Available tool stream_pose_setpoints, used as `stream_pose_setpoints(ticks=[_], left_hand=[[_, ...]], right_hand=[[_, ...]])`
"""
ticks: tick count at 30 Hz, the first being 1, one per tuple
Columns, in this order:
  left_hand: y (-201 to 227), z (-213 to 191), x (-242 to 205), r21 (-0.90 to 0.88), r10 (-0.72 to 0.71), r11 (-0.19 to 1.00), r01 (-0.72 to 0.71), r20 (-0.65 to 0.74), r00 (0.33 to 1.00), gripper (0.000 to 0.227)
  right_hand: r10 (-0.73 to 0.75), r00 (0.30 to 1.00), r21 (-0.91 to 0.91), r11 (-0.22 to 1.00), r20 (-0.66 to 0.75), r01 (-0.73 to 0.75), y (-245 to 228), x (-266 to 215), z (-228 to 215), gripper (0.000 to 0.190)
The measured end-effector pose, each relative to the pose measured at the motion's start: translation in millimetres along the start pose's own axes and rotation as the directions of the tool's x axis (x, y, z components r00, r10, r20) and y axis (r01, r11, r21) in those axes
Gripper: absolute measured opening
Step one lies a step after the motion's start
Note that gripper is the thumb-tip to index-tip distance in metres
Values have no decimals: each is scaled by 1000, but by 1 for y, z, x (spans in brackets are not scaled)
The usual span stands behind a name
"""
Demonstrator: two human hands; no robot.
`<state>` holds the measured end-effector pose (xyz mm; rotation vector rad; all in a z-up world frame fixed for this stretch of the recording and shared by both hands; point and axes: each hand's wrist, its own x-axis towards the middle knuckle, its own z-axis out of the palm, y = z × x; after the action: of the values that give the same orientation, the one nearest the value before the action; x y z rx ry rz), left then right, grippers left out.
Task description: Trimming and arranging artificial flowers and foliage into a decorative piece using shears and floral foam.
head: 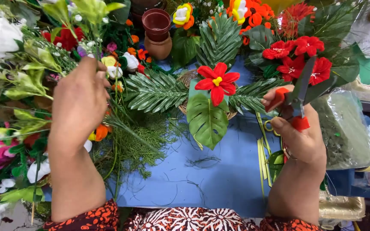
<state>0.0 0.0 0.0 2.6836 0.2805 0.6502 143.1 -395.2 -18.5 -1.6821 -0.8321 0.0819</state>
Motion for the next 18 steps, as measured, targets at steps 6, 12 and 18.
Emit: stream_pose_setpoints(ticks=[6, 12, 18], left_hand=[[-2, 35, -9, -30, -38, 999, 40, 55, 998, 20], [-14, 57, -15, -137, -53, 989, 55, 22, 998, 22], [6, 46, -17, -335, -35, 942, 24, -25, 999, 23]], right_hand=[[-91, 995, 384, 918, -32, 96, 21, -2, 0, 45], [89, 964, 417, 889, 252, -191, 24, -14, 38, 55], [10, 843, 292, 936, 538, -197, 12, -6, 123, 48]])
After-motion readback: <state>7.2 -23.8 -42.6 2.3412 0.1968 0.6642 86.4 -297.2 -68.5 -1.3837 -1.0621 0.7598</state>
